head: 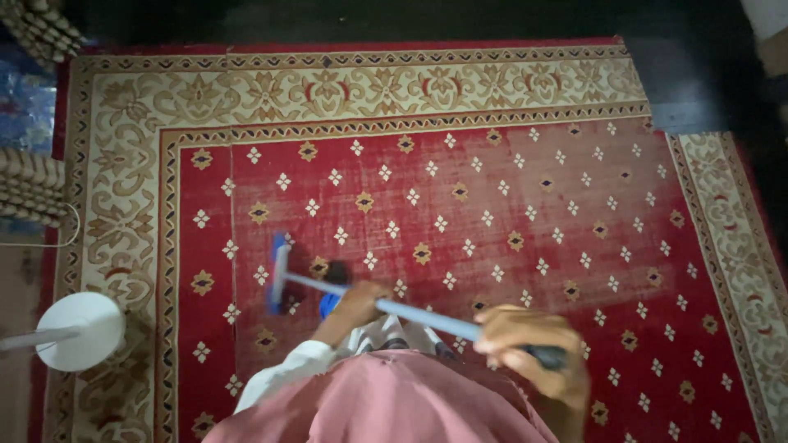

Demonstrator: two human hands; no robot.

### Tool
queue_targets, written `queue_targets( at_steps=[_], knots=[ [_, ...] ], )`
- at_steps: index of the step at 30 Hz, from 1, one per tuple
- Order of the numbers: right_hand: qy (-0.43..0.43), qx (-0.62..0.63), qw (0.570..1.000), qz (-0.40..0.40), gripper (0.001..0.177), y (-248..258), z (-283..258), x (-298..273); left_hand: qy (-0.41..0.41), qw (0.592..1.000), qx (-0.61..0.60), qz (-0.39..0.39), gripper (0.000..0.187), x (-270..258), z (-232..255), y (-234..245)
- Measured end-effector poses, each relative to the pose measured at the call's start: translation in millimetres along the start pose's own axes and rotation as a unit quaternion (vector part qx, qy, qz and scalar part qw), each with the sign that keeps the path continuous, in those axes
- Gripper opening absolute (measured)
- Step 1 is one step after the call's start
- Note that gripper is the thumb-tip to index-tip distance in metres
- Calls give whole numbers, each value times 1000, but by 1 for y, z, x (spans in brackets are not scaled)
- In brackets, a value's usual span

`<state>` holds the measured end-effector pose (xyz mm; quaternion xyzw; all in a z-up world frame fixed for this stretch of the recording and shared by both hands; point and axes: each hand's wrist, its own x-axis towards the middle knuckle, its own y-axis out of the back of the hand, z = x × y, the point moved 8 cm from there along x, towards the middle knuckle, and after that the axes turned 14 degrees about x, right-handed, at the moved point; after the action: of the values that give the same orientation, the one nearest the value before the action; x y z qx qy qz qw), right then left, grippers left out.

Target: The person sweeps a red patterned rug using a blue broom with a long handle. They move the broom back and forth across the rug surface in a repetitive sweeping motion.

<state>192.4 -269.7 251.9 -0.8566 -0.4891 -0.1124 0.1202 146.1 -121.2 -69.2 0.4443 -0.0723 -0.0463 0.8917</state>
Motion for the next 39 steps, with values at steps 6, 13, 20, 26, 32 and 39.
queue_targets(
  at_steps=[6, 13, 20, 26, 32, 39],
  knots=[
    [-135, 113, 984, 12, 11, 5, 48, 28, 186, 974, 0, -129, 22, -18, -40, 25],
    [-13, -4, 1000, 14, 19, 58, 7, 77, 48, 993, -1, -110, 23, 89, -48, 2],
    [108, -165, 980, 40, 15, 60, -44, 153, -21, 991, -58, -122, 20, 221, -20, 34],
    [149, -165, 975, -4, 19, 69, -30, 194, -76, 990, -49, -105, 14, 238, -57, 72],
    [-3, 1, 1000, 2, 13, 100, 61, 223, 144, 971, -5, -190, 16, 189, -159, 105],
    [-109, 96, 989, 16, 14, 106, 128, 219, 221, 951, -36, -215, 29, 169, -168, 134]
  ],
)
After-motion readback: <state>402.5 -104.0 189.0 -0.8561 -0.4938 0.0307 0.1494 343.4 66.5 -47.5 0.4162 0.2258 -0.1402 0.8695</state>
